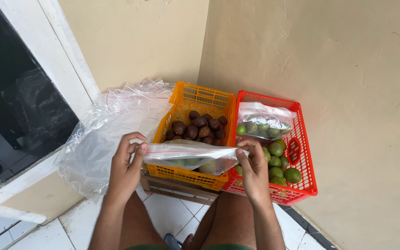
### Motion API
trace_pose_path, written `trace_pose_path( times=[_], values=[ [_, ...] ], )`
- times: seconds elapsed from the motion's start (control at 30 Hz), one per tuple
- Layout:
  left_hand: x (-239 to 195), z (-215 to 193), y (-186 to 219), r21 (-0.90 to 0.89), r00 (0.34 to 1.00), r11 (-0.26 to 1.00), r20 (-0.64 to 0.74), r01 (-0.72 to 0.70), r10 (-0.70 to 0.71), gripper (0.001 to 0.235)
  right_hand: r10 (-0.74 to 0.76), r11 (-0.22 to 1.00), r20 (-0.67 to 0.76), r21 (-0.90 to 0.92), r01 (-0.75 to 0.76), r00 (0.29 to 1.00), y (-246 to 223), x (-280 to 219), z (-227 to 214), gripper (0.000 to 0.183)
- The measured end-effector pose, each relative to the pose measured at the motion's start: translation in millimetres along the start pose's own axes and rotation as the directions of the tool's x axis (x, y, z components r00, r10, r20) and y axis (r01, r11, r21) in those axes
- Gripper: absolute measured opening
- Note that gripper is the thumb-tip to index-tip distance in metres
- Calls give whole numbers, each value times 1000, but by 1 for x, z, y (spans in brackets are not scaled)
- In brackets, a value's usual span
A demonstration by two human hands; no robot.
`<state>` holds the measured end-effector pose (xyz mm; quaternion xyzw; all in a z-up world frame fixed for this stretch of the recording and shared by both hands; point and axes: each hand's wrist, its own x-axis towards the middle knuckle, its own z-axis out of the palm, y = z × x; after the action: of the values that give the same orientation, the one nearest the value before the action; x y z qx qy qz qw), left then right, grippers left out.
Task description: The person packs green fruits from a red basket into clear plastic bags, seals them, and places them into an orange basket. They repeat this process multiple times, handling the fruits and bags by hand.
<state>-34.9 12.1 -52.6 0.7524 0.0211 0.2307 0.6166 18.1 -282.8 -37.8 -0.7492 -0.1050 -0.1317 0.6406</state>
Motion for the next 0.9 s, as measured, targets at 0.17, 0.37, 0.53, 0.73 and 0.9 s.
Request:
trace_pose_path(
  times=[0.17, 0.37, 0.53, 0.73, 0.9],
  values=[
    [8, 0, 9, -80, 997, 996, 70, -37, 42, 18, 156, 975, -15, 164, -152, 988, 11, 12, 6, 23],
    [18, -6, 10, 259, 978, 947, 137, -188, 157, 19, 289, 930, 26, 229, -287, 957, 34, 25, 2, 31],
    [28, -2, 13, 497, 976, 840, 102, -218, 192, 9, 198, 980, 110, 9, -200, 974, -5, 30, 2, 37],
    [41, 4, -9, 286, 986, 957, 141, 49, -92, 33, -75, 937, 235, -316, 149, 969, 8, 39, 0, 14],
    [45, 13, -8, 5, 959, 961, 57, 276, -276, 19, 89, 936, 218, -353, -7, 972, 7, 41, 14, 19]
  ],
)
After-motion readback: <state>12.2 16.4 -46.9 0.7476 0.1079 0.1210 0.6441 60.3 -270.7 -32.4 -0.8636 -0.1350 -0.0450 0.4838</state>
